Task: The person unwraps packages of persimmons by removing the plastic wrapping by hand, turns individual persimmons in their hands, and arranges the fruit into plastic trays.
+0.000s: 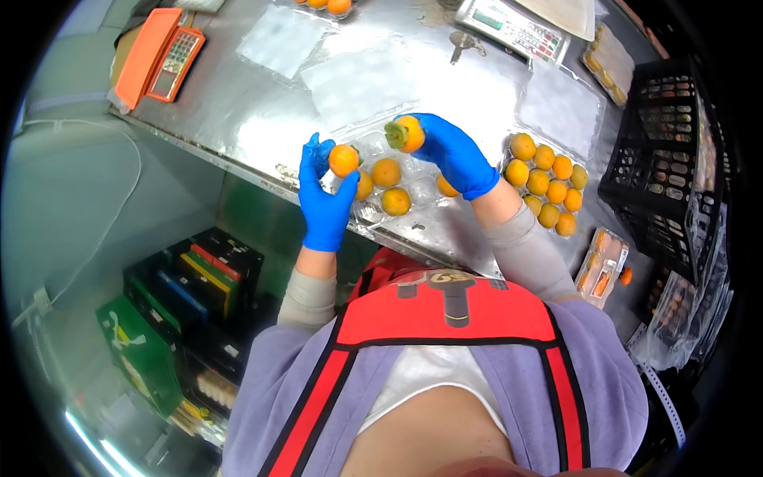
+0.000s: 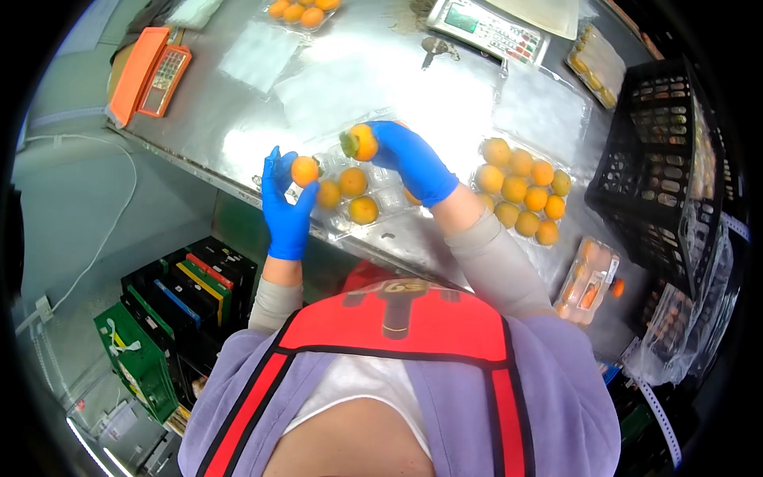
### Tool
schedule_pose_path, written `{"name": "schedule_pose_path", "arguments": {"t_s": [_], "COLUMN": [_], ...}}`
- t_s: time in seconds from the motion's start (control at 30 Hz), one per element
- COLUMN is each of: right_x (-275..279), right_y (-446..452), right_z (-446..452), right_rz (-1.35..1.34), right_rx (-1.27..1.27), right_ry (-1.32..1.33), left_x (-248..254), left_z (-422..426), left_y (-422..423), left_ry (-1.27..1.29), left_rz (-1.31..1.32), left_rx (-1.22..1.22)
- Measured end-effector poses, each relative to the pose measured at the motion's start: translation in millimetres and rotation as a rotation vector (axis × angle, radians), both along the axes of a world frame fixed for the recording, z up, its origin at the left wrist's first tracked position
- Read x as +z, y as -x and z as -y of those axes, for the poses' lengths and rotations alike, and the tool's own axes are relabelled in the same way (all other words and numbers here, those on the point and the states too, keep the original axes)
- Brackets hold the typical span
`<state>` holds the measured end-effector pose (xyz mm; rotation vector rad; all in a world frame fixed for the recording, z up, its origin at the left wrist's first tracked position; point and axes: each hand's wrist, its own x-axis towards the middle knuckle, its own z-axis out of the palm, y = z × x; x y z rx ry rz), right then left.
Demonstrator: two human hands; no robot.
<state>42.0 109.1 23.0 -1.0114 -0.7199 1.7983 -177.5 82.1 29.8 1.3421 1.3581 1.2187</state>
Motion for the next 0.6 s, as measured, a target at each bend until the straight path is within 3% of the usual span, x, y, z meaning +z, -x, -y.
{"name": "schedule_pose_path", "arguments": {"t_s": [0.1, 0.17, 0.33, 0.43, 0.6], "right_x": [15, 8, 9, 15, 31], "right_y": [-4, -8, -22, -26, -30], "right_z": [14, 19, 33, 43, 54], "right_rz": [-0.168, -0.206, -0.202, -0.274, 0.03], "right_rx": [-0.041, -0.058, -0.077, -0.066, -0.076], "right_ry": [0.115, 0.162, 0.266, 0.191, -0.096], "left_x": [-2, -13, -30, -35, -37], "left_z": [-11, -22, -47, -54, -57], "left_y": [-13, -21, -42, -49, -57], "left_ry": [0.014, -0.029, -0.078, -0.194, -0.197], "left_rz": [0.028, -0.128, -0.403, -0.589, -0.593], "left_rx": [-0.067, -0.227, -0.356, -0.372, -0.412]}}
